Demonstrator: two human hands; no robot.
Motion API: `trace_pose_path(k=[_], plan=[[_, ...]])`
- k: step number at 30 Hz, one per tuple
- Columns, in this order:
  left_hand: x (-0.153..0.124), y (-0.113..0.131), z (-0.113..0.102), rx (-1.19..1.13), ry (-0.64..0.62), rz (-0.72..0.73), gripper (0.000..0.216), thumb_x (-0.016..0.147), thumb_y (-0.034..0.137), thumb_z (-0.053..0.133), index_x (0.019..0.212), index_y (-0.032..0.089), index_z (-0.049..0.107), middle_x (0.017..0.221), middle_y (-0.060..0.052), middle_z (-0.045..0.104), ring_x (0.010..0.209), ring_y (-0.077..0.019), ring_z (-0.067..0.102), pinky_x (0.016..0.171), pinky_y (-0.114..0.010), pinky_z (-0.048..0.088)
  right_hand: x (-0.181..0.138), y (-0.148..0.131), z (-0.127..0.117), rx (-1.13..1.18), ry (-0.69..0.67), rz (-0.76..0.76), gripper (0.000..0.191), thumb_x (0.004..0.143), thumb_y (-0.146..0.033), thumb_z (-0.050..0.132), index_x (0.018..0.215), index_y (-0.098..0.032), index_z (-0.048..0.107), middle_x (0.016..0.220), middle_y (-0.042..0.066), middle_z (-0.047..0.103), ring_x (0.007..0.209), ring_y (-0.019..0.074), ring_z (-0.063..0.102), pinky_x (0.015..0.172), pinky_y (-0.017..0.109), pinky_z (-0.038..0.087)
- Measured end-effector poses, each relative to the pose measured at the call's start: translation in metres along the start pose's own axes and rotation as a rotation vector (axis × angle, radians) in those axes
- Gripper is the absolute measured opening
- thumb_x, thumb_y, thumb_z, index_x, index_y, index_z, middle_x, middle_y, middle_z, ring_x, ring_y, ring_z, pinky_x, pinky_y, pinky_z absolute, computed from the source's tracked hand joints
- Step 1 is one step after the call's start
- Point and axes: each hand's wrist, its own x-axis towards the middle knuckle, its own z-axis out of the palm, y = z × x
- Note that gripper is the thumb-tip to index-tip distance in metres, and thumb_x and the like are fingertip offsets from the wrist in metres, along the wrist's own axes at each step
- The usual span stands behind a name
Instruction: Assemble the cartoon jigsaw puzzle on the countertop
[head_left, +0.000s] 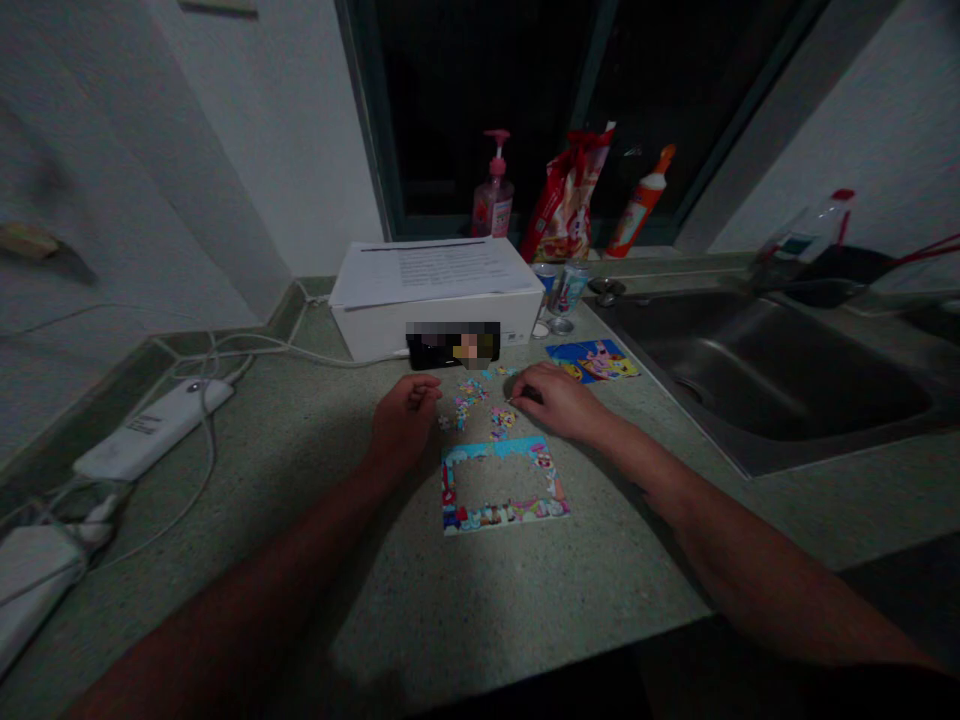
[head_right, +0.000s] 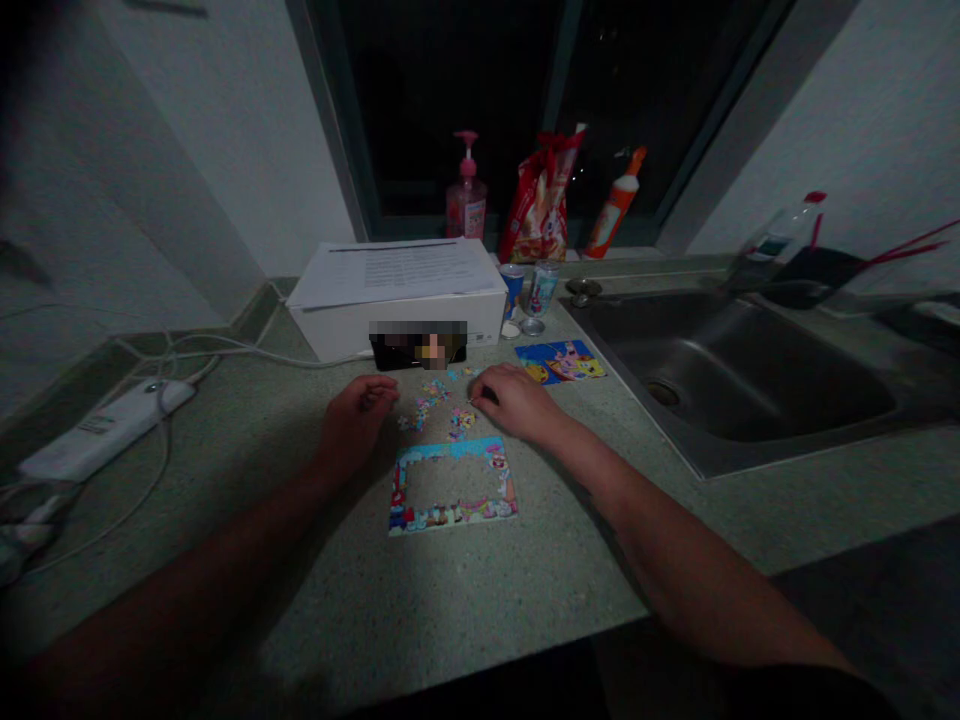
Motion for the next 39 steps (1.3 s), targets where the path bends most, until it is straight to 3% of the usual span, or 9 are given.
trace_pose_path(k=[4,9,12,16,22,39], plan=[[0.0,0.001,0.0,-0.007,-0.006,-0.013,0.012,0.086,0.024,0.063,0.096,0.02,0.07,0.086,-0.003,0.077,0.077,-0.0192,0.07,0.076,-0.032,0.055,-0.003,0.0,-0.001,0.07,-0.01,0.038,0.005,0.095,-0.017,0.069,0.093,-0.021,0.071,0.092,0.006,0.073,0.088,0.0226,0.066,0.08,0.036,0.049],[0.0,0.001,0.0,-0.042,-0.005,0.0,0.013,0.086,0.022,0.063,0.096,0.02,0.07,0.085,-0.003,0.076,0.077,-0.0188,0.07,0.076,-0.032,0.055,-0.017,-0.003,-0.01,0.307,0.008,0.187,0.013,0.096,-0.023,0.068,0.108,-0.022,0.074,0.097,0.007,0.076,0.084,0.0214,0.068,0.075,0.035,0.052],[0.0,0.0,0.001,-0.062,-0.002,-0.001,0.013,0.085,0.021,0.062,0.096,0.02,0.07,0.084,-0.004,0.076,0.076,-0.0187,0.07,0.076,-0.032,0.055,-0.032,-0.012,-0.015,0.5,-0.024,0.234,0.011,0.095,-0.023,0.067,0.103,-0.022,0.074,0.101,0.007,0.077,0.088,0.0208,0.07,0.08,0.035,0.054],[0.001,-0.001,0.001,-0.076,0.001,0.008,0.014,0.084,0.021,0.062,0.095,0.02,0.07,0.085,-0.003,0.077,0.076,-0.018,0.07,0.075,-0.031,0.055,-0.057,-0.026,-0.015,0.63,-0.127,0.281,0.009,0.094,-0.028,0.068,0.096,-0.022,0.074,0.09,0.004,0.075,0.079,0.0179,0.067,0.072,0.032,0.052],[0.001,-0.003,0.002,-0.068,0.003,-0.002,0.013,0.085,0.022,0.063,0.096,0.02,0.07,0.085,-0.003,0.077,0.076,-0.0183,0.071,0.075,-0.032,0.056,-0.079,-0.032,-0.011,0.636,-0.174,0.328,0.011,0.093,-0.031,0.069,0.095,-0.021,0.075,0.083,0.003,0.073,0.072,0.0151,0.063,0.065,0.029,0.048],[-0.001,-0.001,0.001,-0.058,-0.005,0.005,0.014,0.086,0.024,0.062,0.097,0.02,0.07,0.085,-0.004,0.077,0.076,-0.0188,0.071,0.074,-0.033,0.056,-0.079,-0.038,-0.017,0.646,-0.219,0.325,0.01,0.091,-0.03,0.073,0.092,-0.021,0.075,0.077,0.001,0.072,0.067,0.0141,0.062,0.063,0.029,0.048]])
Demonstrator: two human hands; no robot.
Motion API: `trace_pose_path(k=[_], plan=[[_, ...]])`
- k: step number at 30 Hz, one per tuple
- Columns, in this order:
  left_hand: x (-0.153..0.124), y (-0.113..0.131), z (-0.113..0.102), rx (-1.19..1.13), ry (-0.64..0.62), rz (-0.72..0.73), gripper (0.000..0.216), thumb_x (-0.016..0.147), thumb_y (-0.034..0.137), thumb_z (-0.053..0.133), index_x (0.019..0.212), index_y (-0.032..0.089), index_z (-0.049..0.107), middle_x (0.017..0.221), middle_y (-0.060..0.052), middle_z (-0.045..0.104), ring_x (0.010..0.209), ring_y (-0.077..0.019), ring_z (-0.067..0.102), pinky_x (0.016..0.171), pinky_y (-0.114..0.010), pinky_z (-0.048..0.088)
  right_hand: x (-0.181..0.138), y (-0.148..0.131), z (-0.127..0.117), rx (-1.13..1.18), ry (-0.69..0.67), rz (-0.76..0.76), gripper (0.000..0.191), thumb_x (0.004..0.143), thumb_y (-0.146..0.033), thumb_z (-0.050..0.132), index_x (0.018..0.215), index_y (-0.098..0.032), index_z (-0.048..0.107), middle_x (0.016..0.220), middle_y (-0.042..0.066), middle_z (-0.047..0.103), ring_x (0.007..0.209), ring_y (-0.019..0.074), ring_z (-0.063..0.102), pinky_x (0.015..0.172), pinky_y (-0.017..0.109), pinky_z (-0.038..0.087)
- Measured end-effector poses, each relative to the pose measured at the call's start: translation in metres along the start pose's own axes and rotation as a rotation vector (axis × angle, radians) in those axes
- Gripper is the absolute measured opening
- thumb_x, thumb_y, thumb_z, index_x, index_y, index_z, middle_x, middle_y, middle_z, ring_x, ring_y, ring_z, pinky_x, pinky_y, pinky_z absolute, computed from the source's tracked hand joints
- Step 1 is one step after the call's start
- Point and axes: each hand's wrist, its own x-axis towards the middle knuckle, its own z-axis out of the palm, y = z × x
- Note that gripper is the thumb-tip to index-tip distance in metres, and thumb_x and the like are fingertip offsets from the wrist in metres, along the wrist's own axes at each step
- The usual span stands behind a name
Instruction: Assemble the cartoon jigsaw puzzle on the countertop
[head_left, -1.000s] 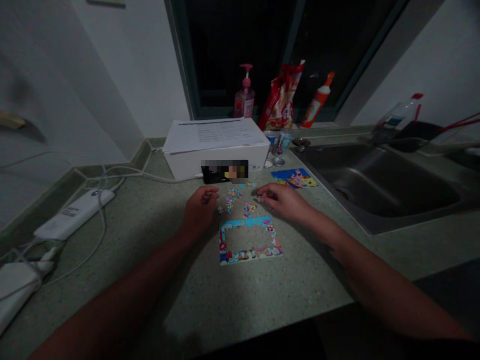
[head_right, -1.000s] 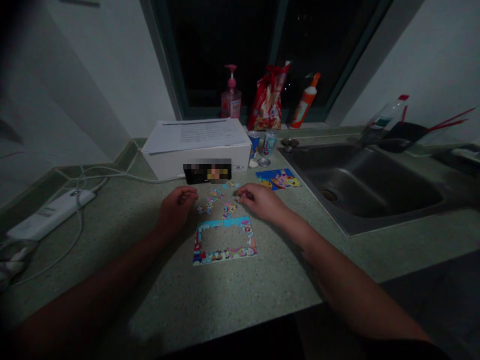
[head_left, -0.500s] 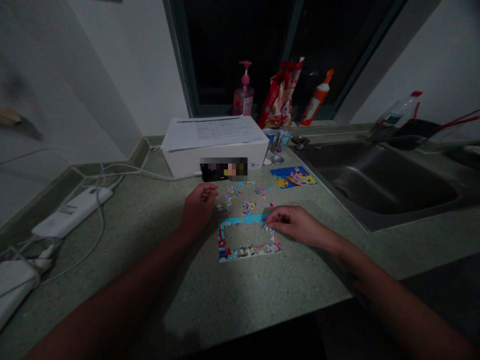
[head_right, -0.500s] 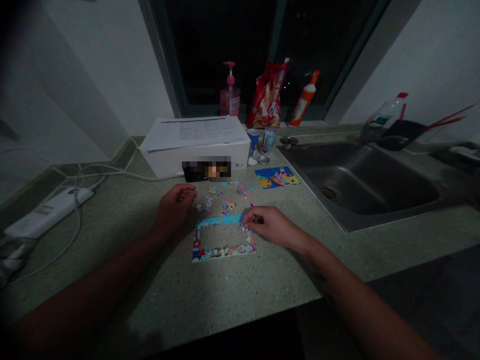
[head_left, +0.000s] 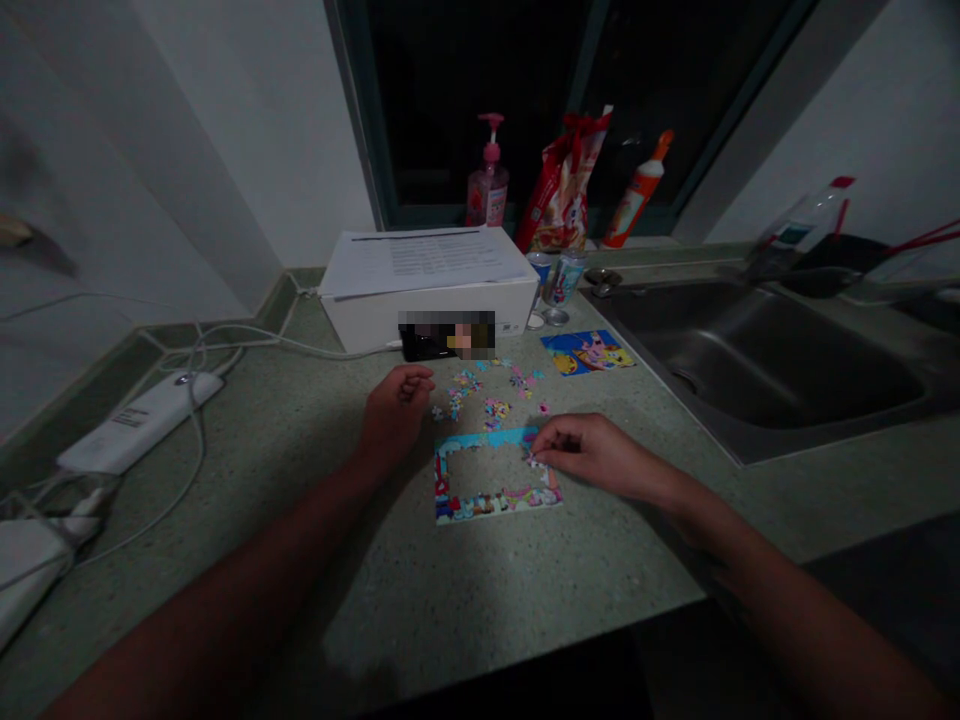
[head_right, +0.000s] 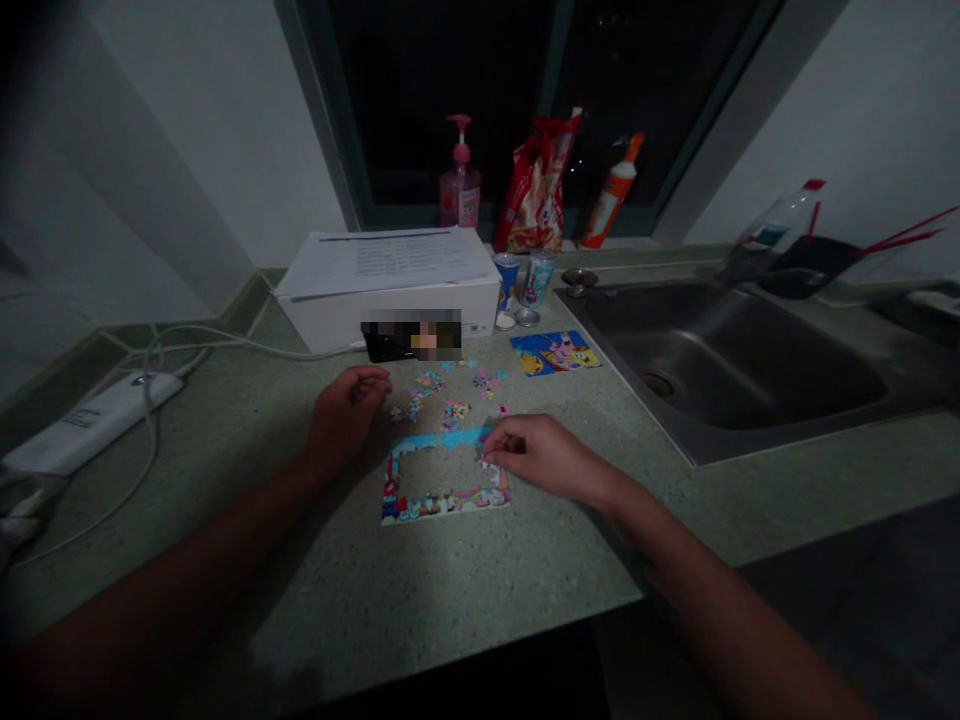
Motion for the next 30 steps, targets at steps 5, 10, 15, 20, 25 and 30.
trace_pose_path(k=[5,10,15,20,25,30], plan=[[0.0002,0.0006,-0.0003,0.021,-0.002,0.0,0.014,0.086,0.024,0.062,0.097,0.02,0.07,0.086,-0.004,0.077,0.076,-0.0189,0.071,0.075,-0.033,0.056,0.0002,0.0009,0.0023,-0.042,-0.006,-0.009,0.008,0.092,-0.028,0.072,0.092,-0.02,0.075,0.076,0.001,0.072,0.066,0.0132,0.062,0.062,0.028,0.047],[0.0003,-0.0017,0.0002,0.02,0.004,0.002,0.015,0.086,0.026,0.062,0.097,0.02,0.07,0.087,-0.004,0.078,0.076,-0.0189,0.07,0.073,-0.032,0.055,0.0004,0.0029,0.0028,-0.097,-0.002,-0.038,0.008,0.093,-0.027,0.071,0.092,-0.021,0.076,0.077,0.0,0.073,0.065,0.0136,0.063,0.061,0.028,0.047],[0.0001,-0.002,0.0003,0.001,0.002,0.008,0.014,0.086,0.025,0.061,0.097,0.02,0.07,0.086,-0.004,0.077,0.076,-0.0184,0.07,0.074,-0.032,0.055,0.0017,0.0014,0.0006,-0.202,0.029,-0.106,0.006,0.093,-0.028,0.073,0.091,-0.024,0.077,0.071,-0.002,0.07,0.064,0.0144,0.062,0.082,0.036,0.055],[0.0004,0.0001,0.0003,-0.003,0.004,-0.004,0.012,0.086,0.023,0.061,0.095,0.021,0.069,0.085,-0.004,0.077,0.074,-0.018,0.07,0.074,-0.032,0.055,0.0018,0.0002,-0.0035,-0.29,0.077,-0.19,0.01,0.097,-0.029,0.069,0.095,-0.027,0.079,0.078,0.0,0.071,0.074,0.017,0.065,0.1,0.044,0.052],[0.0,0.0019,-0.0005,-0.008,-0.005,-0.007,0.012,0.086,0.022,0.062,0.095,0.02,0.069,0.085,-0.004,0.077,0.076,-0.0181,0.07,0.075,-0.033,0.056,0.0011,0.0015,-0.0039,-0.31,0.043,-0.233,0.014,0.098,-0.031,0.067,0.095,-0.026,0.08,0.08,0.001,0.068,0.077,0.0168,0.064,0.092,0.039,0.053],[-0.0007,0.0014,-0.001,0.001,-0.005,-0.001,0.012,0.085,0.022,0.063,0.095,0.02,0.069,0.086,-0.004,0.077,0.076,-0.0185,0.07,0.075,-0.033,0.056,0.0004,0.0012,-0.0034,-0.321,0.013,-0.215,0.014,0.098,-0.029,0.067,0.094,-0.027,0.08,0.081,0.0,0.069,0.075,0.0161,0.063,0.09,0.038,0.052]])
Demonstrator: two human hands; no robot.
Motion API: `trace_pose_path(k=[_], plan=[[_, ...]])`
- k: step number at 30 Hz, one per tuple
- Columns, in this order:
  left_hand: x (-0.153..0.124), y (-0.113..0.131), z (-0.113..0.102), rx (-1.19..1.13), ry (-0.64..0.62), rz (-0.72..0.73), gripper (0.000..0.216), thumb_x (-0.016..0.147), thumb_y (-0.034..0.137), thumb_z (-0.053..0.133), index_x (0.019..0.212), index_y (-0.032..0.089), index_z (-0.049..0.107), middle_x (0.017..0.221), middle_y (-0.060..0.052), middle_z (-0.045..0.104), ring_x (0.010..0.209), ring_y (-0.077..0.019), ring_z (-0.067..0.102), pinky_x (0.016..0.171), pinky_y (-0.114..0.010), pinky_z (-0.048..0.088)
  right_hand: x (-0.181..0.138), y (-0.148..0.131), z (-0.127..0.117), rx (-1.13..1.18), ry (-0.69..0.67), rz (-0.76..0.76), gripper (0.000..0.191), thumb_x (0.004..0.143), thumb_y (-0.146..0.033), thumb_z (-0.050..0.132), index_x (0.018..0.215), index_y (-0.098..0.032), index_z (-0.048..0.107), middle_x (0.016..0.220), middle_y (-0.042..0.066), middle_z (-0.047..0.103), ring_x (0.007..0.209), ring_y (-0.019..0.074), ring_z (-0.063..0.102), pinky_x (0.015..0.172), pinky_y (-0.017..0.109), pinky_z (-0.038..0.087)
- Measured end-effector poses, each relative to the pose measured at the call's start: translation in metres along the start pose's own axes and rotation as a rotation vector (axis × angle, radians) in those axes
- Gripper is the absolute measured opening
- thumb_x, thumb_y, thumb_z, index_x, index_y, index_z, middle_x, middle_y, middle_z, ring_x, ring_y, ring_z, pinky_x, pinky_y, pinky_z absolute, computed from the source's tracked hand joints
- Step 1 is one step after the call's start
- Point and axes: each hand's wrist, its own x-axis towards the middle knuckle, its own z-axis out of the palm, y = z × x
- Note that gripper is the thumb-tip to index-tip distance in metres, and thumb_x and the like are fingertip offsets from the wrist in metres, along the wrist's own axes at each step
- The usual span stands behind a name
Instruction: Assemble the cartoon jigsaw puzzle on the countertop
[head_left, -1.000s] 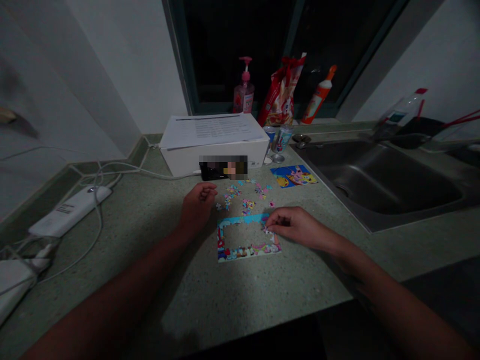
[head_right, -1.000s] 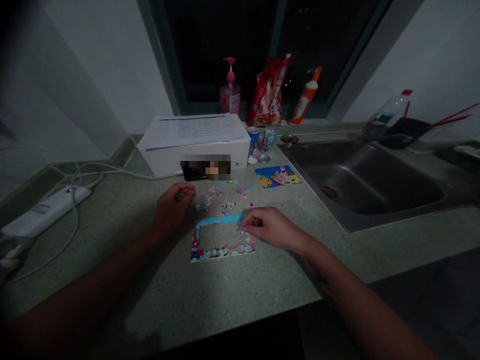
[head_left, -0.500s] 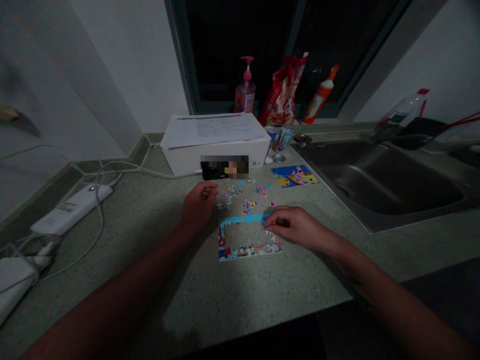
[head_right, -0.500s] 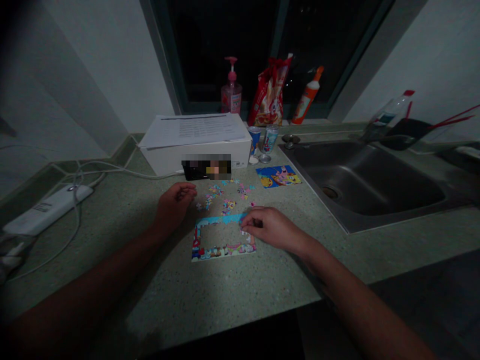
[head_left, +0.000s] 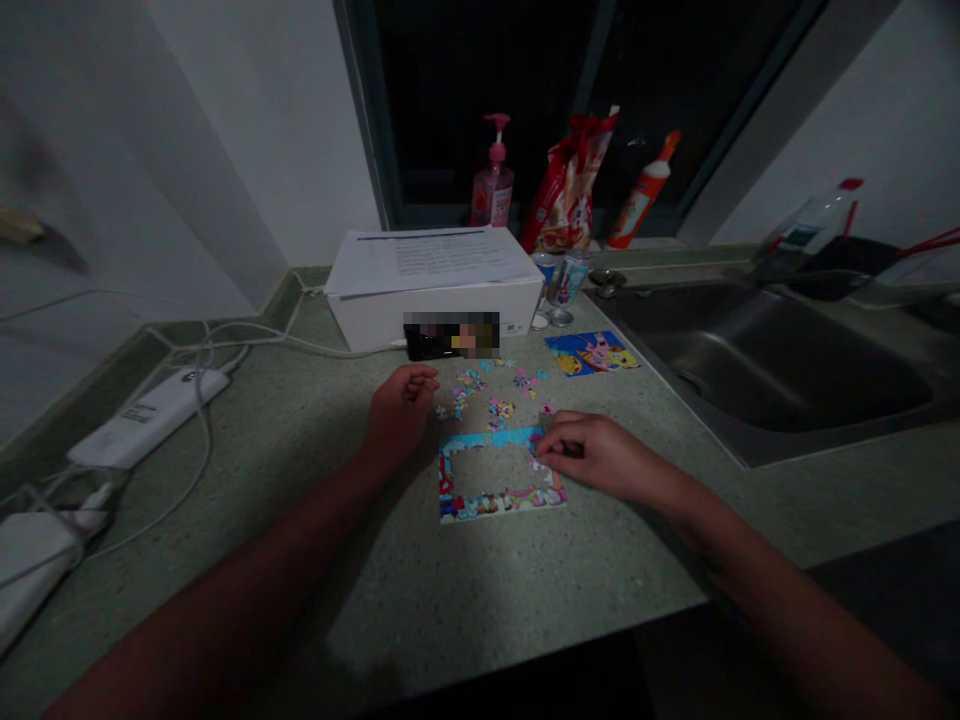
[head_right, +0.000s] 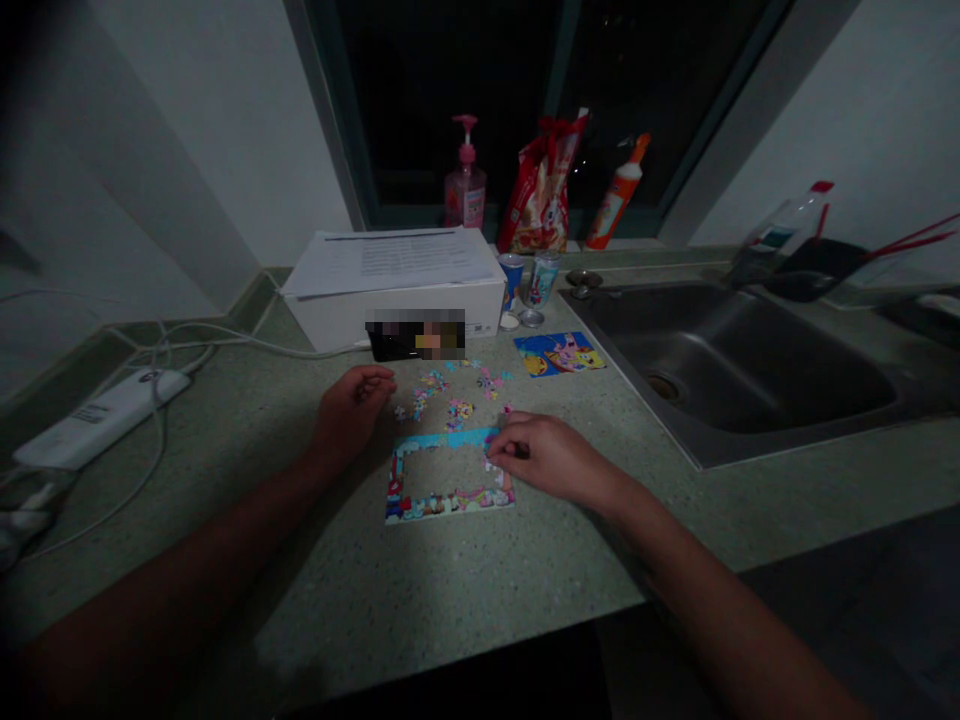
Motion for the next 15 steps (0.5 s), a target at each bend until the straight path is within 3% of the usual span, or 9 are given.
trace_pose_path(k=[10,15], plan=[[0.0007,-0.0016,-0.0001,0.026,0.003,0.001,0.013,0.087,0.024,0.062,0.096,0.021,0.07,0.087,-0.004,0.078,0.077,-0.019,0.071,0.076,-0.033,0.055,-0.001,-0.0001,0.0008,-0.01,-0.026,0.021,0.012,0.095,-0.027,0.067,0.091,-0.027,0.079,0.081,0.0,0.068,0.071,0.0154,0.061,0.085,0.037,0.053],[0.0011,-0.0027,-0.0003,0.056,0.009,0.006,0.013,0.087,0.024,0.062,0.097,0.021,0.071,0.086,-0.004,0.077,0.077,-0.0195,0.071,0.076,-0.033,0.055,-0.0007,-0.0013,0.0007,-0.039,-0.02,0.01,0.013,0.096,-0.028,0.067,0.09,-0.028,0.078,0.08,-0.001,0.066,0.072,0.0157,0.062,0.097,0.041,0.052]])
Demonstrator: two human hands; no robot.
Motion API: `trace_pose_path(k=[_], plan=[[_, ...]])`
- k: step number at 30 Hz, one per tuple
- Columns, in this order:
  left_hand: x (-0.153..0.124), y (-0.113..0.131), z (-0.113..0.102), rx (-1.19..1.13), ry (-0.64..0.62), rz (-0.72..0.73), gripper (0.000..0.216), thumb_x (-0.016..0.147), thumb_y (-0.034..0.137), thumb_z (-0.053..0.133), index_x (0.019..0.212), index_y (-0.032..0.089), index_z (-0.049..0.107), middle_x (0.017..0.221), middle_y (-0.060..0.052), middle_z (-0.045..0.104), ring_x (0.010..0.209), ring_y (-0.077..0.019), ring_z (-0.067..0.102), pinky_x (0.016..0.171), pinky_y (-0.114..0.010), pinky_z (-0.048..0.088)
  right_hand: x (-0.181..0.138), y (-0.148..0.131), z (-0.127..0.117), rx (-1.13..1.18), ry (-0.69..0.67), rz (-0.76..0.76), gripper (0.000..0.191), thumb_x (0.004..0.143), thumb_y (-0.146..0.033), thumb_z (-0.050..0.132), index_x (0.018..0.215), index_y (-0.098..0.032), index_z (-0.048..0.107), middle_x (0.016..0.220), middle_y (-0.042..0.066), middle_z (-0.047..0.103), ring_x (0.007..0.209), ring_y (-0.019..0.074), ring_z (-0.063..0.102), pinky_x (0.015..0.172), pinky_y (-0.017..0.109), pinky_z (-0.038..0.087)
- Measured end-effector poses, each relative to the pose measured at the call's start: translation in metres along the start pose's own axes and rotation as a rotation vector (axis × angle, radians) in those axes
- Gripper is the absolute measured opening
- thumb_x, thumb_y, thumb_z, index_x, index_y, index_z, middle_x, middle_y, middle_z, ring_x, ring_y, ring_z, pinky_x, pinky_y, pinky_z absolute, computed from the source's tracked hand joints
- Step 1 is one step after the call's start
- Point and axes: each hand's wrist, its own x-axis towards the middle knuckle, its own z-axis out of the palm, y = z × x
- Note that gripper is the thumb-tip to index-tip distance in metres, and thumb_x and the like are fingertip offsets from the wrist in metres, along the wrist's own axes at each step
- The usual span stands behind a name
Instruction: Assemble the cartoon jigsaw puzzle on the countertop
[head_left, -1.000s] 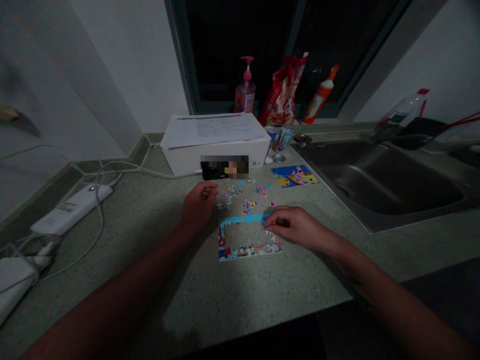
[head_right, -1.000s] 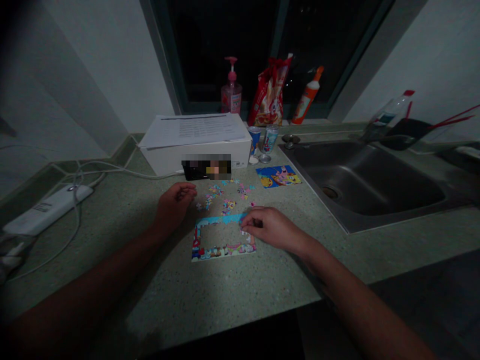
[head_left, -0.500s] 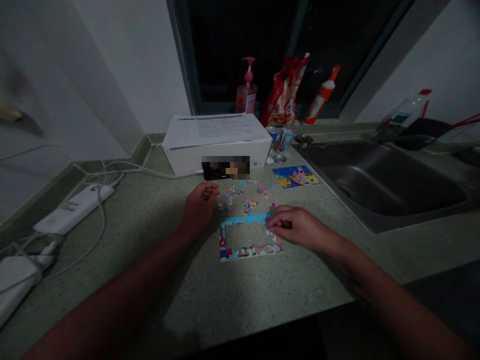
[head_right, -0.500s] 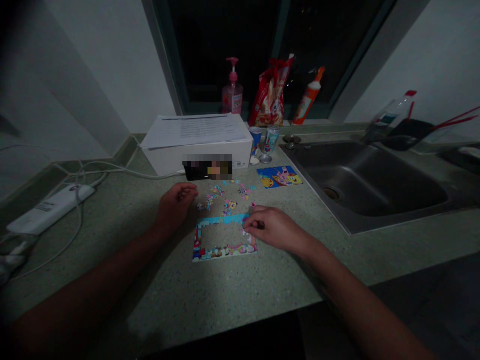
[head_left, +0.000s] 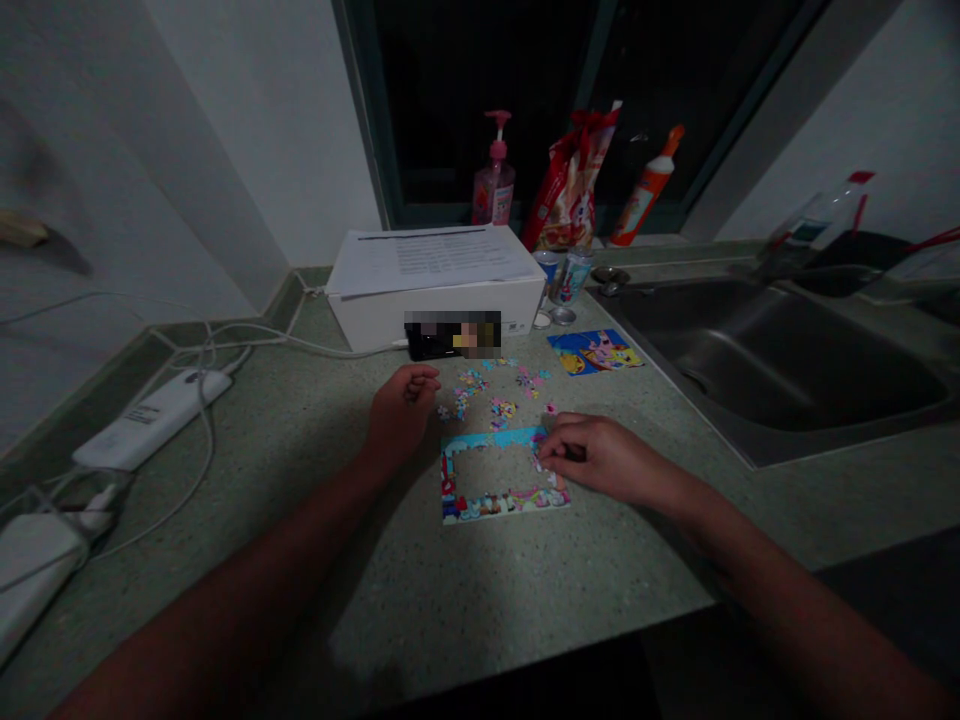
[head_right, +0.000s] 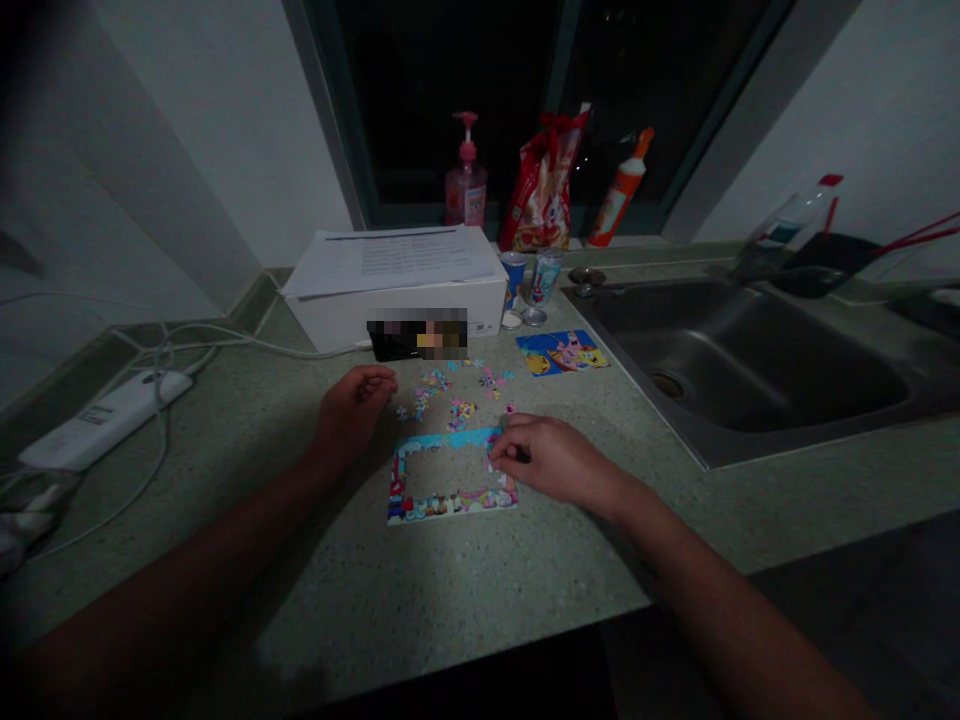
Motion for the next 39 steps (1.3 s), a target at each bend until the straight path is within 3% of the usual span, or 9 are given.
trace_pose_path(k=[7,11,15,19,21,24,29,35,39], plan=[[0.0,0.0,0.0,-0.013,-0.01,0.0,0.013,0.087,0.023,0.063,0.096,0.021,0.071,0.087,-0.004,0.077,0.077,-0.0196,0.07,0.077,-0.034,0.055,0.0,0.0,0.002,0.019,0.0,-0.036,0.011,0.096,-0.028,0.07,0.092,-0.031,0.08,0.076,-0.003,0.062,0.071,0.0159,0.061,0.114,0.049,0.044],[0.0,-0.001,0.0,-0.033,-0.01,-0.006,0.012,0.086,0.023,0.063,0.096,0.021,0.071,0.087,-0.004,0.077,0.077,-0.0197,0.07,0.075,-0.034,0.055,0.0,-0.001,-0.001,0.033,0.029,-0.03,0.012,0.097,-0.029,0.069,0.093,-0.03,0.08,0.076,-0.002,0.064,0.071,0.016,0.061,0.109,0.046,0.048],[0.0,0.0,0.0,-0.036,-0.003,-0.002,0.011,0.087,0.022,0.063,0.095,0.021,0.07,0.087,-0.004,0.077,0.076,-0.0196,0.07,0.075,-0.035,0.055,0.001,-0.002,-0.003,0.011,0.05,-0.006,0.013,0.098,-0.031,0.066,0.094,-0.028,0.079,0.08,0.001,0.067,0.078,0.0183,0.064,0.093,0.041,0.053],[-0.001,0.001,0.0,-0.029,-0.001,-0.003,0.013,0.087,0.021,0.062,0.096,0.021,0.07,0.087,-0.004,0.077,0.076,-0.0194,0.07,0.074,-0.034,0.054,0.001,-0.001,-0.003,0.001,0.046,-0.033,0.013,0.097,-0.029,0.067,0.092,-0.029,0.078,0.078,0.0,0.066,0.075,0.0178,0.063,0.093,0.042,0.052],[-0.001,0.001,0.0,-0.035,-0.003,0.002,0.013,0.087,0.022,0.062,0.096,0.021,0.07,0.086,-0.004,0.077,0.075,-0.019,0.07,0.073,-0.033,0.054,0.001,0.001,-0.005,0.002,0.144,-0.01,0.012,0.097,-0.03,0.067,0.093,-0.028,0.078,0.078,0.001,0.066,0.073,0.0182,0.062,0.082,0.039,0.053],[-0.001,0.001,0.0,-0.049,0.0,0.001,0.013,0.087,0.023,0.062,0.096,0.021,0.071,0.085,-0.004,0.077,0.075,-0.0186,0.069,0.073,-0.032,0.054,0.002,0.004,-0.01,0.009,0.404,0.039,0.014,0.096,-0.034,0.066,0.095,-0.026,0.077,0.086,0.005,0.069,0.072,0.0189,0.061,0.065,0.035,0.048],[0.002,-0.003,0.001,-0.062,0.001,-0.011,0.012,0.086,0.023,0.064,0.096,0.021,0.071,0.087,-0.003,0.077,0.078,-0.0194,0.071,0.076,-0.033,0.054,0.007,0.01,-0.025,0.021,0.73,0.061,0.015,0.095,-0.035,0.066,0.092,-0.023,0.075,0.083,0.005,0.069,0.07,0.0188,0.06,0.06,0.032,0.045],[0.004,-0.004,0.002,-0.07,0.004,-0.013,0.013,0.085,0.023,0.063,0.096,0.02,0.07,0.086,-0.004,0.077,0.079,-0.0197,0.071,0.077,-0.033,0.054,0.039,-0.002,-0.043,-0.131,0.665,-0.076,0.018,0.1,-0.035,0.062,0.097,-0.023,0.075,0.085,0.005,0.068,0.071,0.0187,0.06,0.062,0.032,0.046],[0.003,-0.003,0.001,-0.07,0.002,-0.032,0.014,0.085,0.022,0.062,0.097,0.02,0.07,0.086,-0.003,0.077,0.077,-0.0184,0.071,0.076,-0.032,0.054,0.066,0.002,-0.031,-0.166,0.697,-0.181,0.017,0.101,-0.029,0.059,0.096,-0.022,0.074,0.084,0.004,0.068,0.074,0.0193,0.062,0.066,0.033,0.046]])
